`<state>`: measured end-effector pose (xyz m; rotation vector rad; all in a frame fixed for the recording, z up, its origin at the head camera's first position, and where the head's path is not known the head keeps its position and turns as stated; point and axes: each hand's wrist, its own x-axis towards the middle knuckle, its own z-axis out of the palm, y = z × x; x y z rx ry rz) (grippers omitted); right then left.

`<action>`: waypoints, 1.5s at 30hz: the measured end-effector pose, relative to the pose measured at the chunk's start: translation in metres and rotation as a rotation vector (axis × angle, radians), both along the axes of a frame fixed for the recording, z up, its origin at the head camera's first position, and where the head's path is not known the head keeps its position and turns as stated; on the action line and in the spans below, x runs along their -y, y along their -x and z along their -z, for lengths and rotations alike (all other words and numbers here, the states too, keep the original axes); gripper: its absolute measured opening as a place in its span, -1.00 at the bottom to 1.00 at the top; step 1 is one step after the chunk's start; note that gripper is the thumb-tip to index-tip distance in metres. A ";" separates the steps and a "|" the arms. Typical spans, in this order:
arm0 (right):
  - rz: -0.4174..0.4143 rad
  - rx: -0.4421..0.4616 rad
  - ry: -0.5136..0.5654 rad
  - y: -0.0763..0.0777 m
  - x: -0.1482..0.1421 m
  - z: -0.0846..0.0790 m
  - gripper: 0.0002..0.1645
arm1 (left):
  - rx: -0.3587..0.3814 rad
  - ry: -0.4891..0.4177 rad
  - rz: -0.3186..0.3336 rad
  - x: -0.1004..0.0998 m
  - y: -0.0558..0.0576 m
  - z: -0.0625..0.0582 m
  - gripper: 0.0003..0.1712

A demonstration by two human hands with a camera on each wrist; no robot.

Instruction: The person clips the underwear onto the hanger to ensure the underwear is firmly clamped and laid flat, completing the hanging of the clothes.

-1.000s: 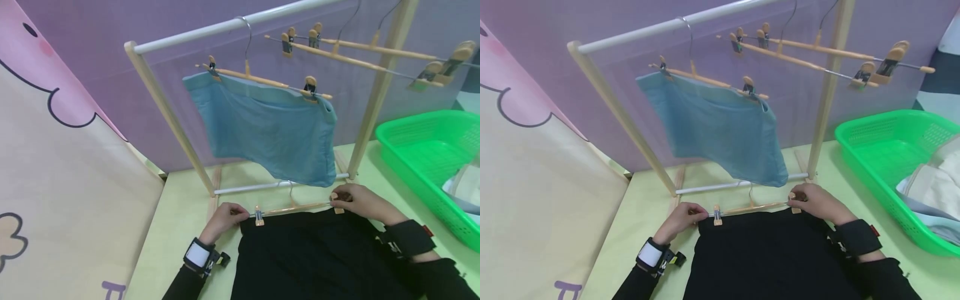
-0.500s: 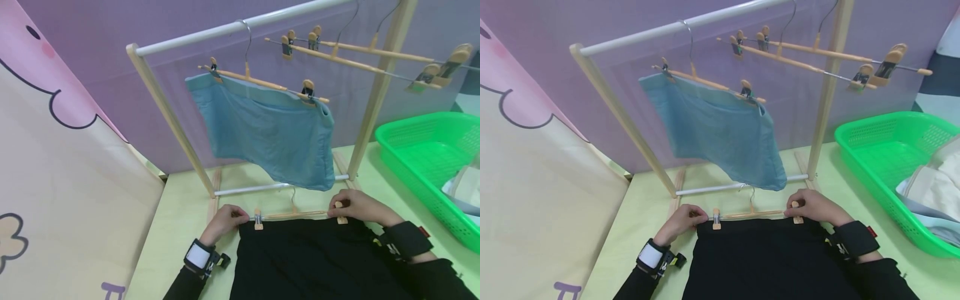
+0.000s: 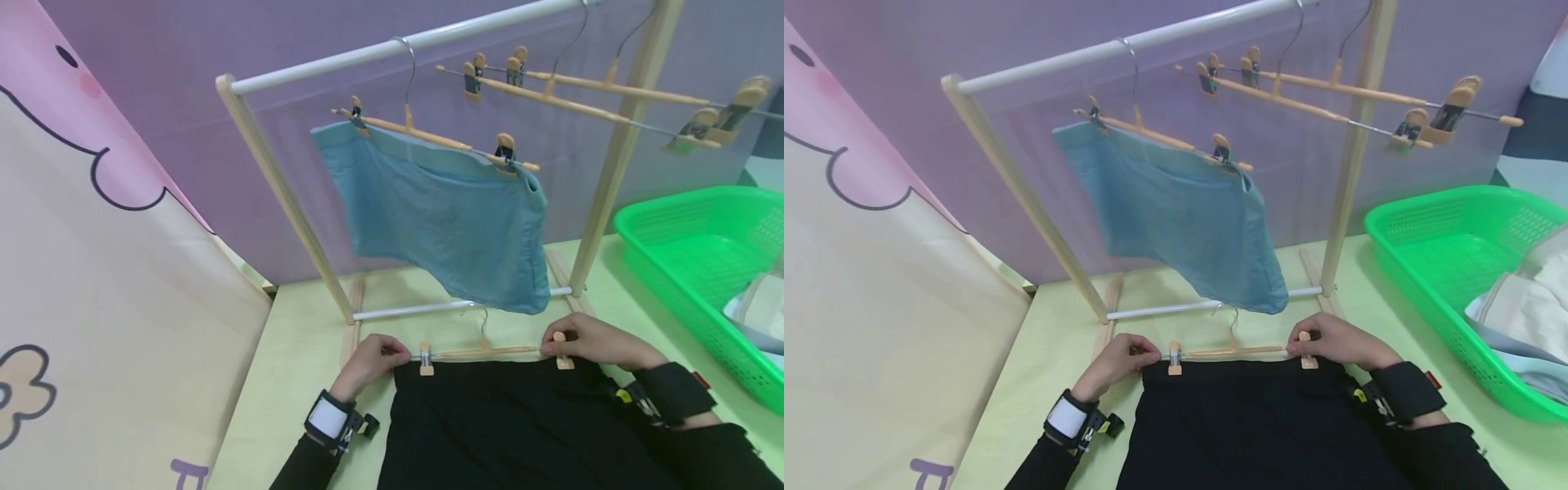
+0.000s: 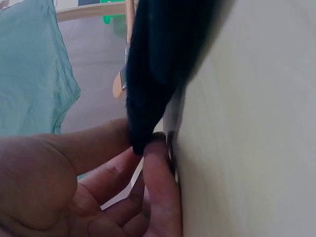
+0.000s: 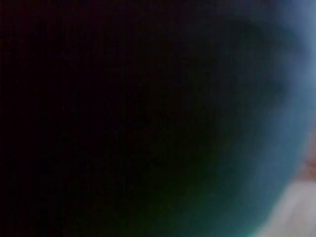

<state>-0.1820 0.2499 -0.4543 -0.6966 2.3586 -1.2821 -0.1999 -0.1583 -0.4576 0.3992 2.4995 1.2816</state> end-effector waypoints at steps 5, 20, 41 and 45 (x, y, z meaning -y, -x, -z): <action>-0.014 -0.022 -0.018 0.000 -0.004 -0.005 -0.80 | -0.035 0.039 0.009 -0.002 0.000 -0.003 -0.83; 0.087 -0.185 -0.090 -0.006 -0.014 -0.023 -0.88 | -0.543 -0.019 -0.401 0.018 0.005 -0.073 -0.87; 0.146 -0.544 -0.170 -0.015 -0.025 -0.036 -0.83 | -0.614 -0.083 -0.788 0.015 0.055 -0.074 -0.41; 0.188 -0.614 -0.203 -0.016 -0.028 -0.041 -0.78 | -0.570 -0.025 -0.759 0.017 0.059 -0.068 -0.59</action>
